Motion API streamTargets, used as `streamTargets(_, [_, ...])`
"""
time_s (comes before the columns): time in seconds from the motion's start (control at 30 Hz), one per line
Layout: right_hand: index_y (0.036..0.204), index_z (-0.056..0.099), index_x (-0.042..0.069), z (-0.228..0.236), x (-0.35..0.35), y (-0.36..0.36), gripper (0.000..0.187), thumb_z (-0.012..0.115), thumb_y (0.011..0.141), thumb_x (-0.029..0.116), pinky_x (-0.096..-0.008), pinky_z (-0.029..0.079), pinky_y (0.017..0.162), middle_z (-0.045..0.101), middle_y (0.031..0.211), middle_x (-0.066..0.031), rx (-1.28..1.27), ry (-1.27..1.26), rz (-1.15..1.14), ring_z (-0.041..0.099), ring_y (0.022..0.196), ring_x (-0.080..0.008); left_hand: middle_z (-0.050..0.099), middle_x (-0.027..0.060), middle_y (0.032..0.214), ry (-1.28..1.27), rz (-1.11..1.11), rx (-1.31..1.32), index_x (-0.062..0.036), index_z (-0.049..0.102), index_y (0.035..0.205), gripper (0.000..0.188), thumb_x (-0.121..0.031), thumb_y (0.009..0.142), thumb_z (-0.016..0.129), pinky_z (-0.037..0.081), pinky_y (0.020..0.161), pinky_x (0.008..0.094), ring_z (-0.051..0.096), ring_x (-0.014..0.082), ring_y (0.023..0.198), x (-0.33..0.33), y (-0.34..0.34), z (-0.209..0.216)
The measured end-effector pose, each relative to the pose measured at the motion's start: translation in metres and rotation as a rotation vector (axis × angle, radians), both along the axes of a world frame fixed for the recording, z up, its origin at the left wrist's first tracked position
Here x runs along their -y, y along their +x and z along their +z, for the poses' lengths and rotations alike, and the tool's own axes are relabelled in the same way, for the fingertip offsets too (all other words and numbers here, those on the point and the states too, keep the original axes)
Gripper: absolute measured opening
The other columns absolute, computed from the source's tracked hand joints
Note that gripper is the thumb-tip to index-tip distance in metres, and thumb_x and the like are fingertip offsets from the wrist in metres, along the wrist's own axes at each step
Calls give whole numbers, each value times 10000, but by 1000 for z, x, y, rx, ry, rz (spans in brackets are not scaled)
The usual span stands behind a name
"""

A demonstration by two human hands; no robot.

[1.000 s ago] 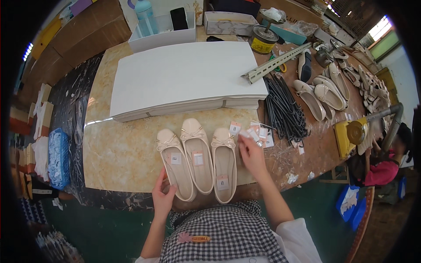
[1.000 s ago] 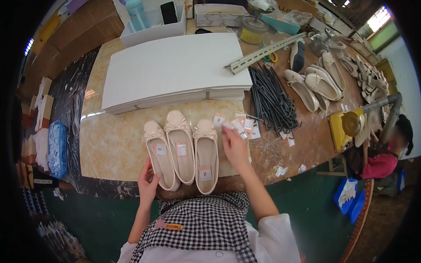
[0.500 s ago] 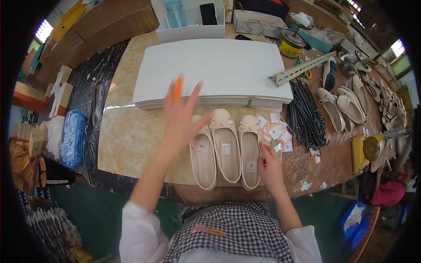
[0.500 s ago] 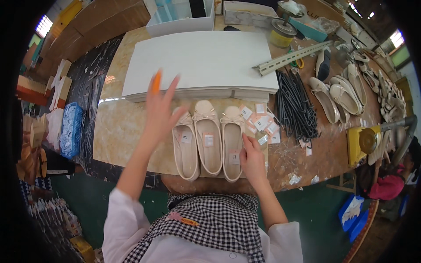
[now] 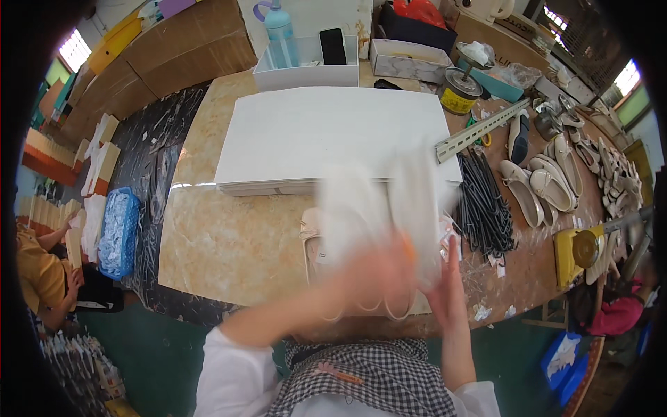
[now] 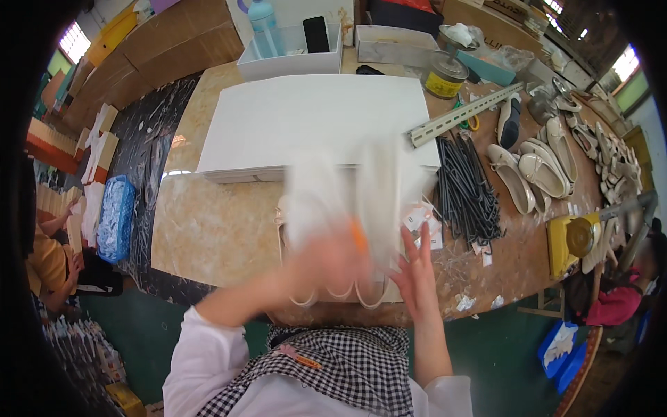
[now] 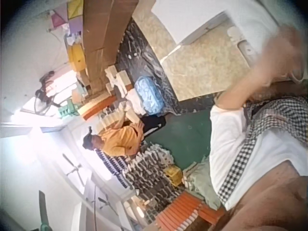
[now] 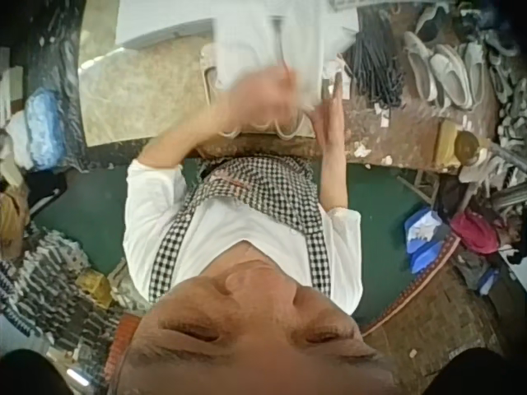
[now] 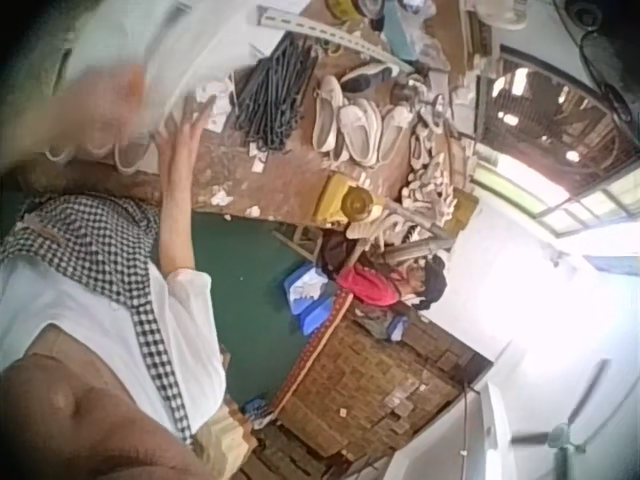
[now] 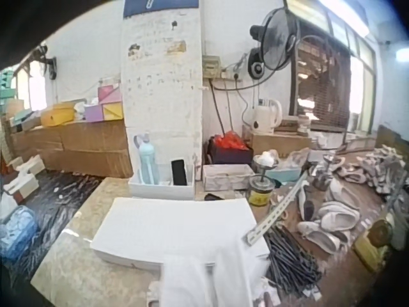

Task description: The person places pairs of beige flat shoes on a workbench and attaches small paper tags to the inside of each shoe using an orange tool. The person handles the shoes one pair at a time, wiping the interior before applying the tags.

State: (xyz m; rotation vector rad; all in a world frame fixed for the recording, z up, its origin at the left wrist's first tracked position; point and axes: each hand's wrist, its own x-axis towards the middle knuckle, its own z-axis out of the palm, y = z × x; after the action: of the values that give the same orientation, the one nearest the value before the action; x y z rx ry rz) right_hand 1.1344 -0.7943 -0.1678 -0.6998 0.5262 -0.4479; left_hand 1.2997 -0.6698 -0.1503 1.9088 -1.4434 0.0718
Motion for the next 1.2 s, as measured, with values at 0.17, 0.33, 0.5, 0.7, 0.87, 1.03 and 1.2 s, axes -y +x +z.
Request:
streamTargets(0.17, [1282, 520, -11, -5, -17, -18, 467, 649, 876, 180, -359, 458, 995, 564, 1269, -124, 43, -107, 409, 545, 1174, -200, 650, 153, 1060, -345, -377, -335, -108, 678, 968, 230, -184, 752, 699, 394, 996, 480, 569, 365, 1098, -23, -57, 12])
streamTargets(0.33, [1378, 419, -4, 21, -10, -4, 606, 654, 828, 92, -345, 396, 1039, 517, 1343, -133, -224, -945, 365, 527, 1201, -225, 616, 152, 1046, -103, 272, -651, -94, 637, 1058, 234, -143, 830, 626, 490, 853, 371, 595, 298, 1028, -49, -57, -15])
streamTargets(0.5, [1389, 426, 25, 11, -1, 1, 691, 691, 751, 62, -364, 444, 984, 481, 1366, -183, -298, -1048, 312, 533, 1208, -294, 596, 146, 893, -343, 288, -1764, -44, 597, 1160, 291, -168, 956, 430, 506, 803, 356, 611, 226, 945, 5, -58, -9])
streamTargets(0.7, [1204, 617, 32, -17, 16, 24, 424, 583, 782, 6, -324, 498, 808, 558, 1010, -127, -578, -1631, 510, 592, 956, -308, 606, 212, 1088, 465, -58, -31, 53, 637, 1044, 476, -380, 855, 584, 416, 952, 399, 565, 347, 1039, -13, -114, -56])
streamTargets(0.87, [1101, 632, 16, -60, 11, 72, 368, 706, 744, 67, -312, 502, 744, 550, 979, -121, -700, -2191, 390, 589, 849, -274, 589, 251, 1141, 488, -157, 77, 109, 633, 1034, 526, -363, 803, 635, 341, 1030, 400, 510, 347, 1140, -7, -118, -63])
streamTargets(1.03, [1228, 580, -9, -37, 38, 58, 586, 783, 704, 157, -363, 490, 722, 541, 956, -150, -545, -1488, 420, 565, 824, -295, 582, 265, 1158, 496, -75, 200, 124, 633, 1023, 545, -382, 823, 610, 331, 1034, 396, 499, 353, 1167, -15, -121, -70])
streamTargets(1.2, [1261, 571, 25, -69, 37, 74, 579, 762, 722, 117, -343, 484, 730, 549, 971, -141, -602, -1472, 319, 576, 851, -261, 571, 286, 1183, 762, -337, 5, 140, 628, 1018, 607, -437, 834, 584, 309, 1065, 422, 532, 383, 1123, 3, -90, -41])
